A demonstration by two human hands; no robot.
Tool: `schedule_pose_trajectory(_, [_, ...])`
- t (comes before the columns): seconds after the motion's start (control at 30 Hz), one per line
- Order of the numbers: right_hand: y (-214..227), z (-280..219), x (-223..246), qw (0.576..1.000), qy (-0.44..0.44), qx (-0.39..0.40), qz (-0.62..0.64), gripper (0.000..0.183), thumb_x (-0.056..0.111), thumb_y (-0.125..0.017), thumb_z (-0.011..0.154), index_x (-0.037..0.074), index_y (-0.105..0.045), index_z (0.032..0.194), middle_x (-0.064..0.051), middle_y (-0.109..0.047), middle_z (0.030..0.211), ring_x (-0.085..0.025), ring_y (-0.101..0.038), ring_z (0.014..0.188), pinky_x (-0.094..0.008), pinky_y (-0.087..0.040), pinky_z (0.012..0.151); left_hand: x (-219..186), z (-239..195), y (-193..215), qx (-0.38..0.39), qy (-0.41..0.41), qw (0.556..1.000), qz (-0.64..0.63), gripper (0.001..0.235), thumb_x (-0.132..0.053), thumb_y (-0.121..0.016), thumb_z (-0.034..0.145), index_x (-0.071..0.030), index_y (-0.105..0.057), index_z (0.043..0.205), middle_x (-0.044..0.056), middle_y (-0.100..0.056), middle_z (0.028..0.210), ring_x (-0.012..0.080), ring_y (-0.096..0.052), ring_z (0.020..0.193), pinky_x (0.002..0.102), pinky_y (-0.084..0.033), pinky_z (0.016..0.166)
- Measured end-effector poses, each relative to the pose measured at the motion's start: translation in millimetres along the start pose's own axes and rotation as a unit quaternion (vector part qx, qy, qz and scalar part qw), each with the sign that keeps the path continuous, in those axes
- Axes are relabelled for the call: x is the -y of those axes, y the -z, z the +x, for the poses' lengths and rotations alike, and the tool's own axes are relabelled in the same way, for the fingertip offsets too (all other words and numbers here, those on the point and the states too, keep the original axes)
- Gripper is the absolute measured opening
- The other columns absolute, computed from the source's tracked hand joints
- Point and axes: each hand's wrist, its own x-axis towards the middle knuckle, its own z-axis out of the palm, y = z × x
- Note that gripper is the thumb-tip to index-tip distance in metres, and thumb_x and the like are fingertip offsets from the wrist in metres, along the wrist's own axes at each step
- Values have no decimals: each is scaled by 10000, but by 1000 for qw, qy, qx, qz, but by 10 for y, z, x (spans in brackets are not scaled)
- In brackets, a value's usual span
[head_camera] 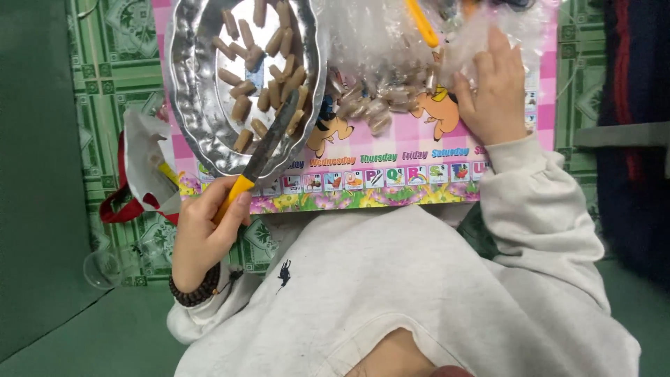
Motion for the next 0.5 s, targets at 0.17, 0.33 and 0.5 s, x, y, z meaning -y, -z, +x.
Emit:
schedule_pose_trajectory(0.17, [-10,17,21,999,4,16,-31,590,92,-659,930,-130,-358,1385,-330,-486,1387,-494,-457,1241,-544,-227,1066,26,53,-41,24,-10,1000,-9,221,-86,-578,871,23,-638,1054,14,-600,566,74,-417,410,201,-289,390])
schedule_pose_trajectory(0.33, [24,50,99,997,-3,50,-67,518,144,-630,947,-75,-521,1403,-252,-365,1475,-460,-386,1263,-575,-204,1035,61,99,-88,36,-14,999,-6,194,-75,-592,863,33,-634,1018,39,-627,578,99,-537,438,203,-357,394])
schedule_pose_trajectory(0.5, [44,92,144,995,-7,70,-69,543,177,-568,885,-69,-513,1366,-229,-432,1459,-443,-352,1192,-540,-182,973,70,116,-109,51,-21,998,-7,194,-71,-587,860,20,-636,1025,30,-627,573,89,-488,409,203,-325,378])
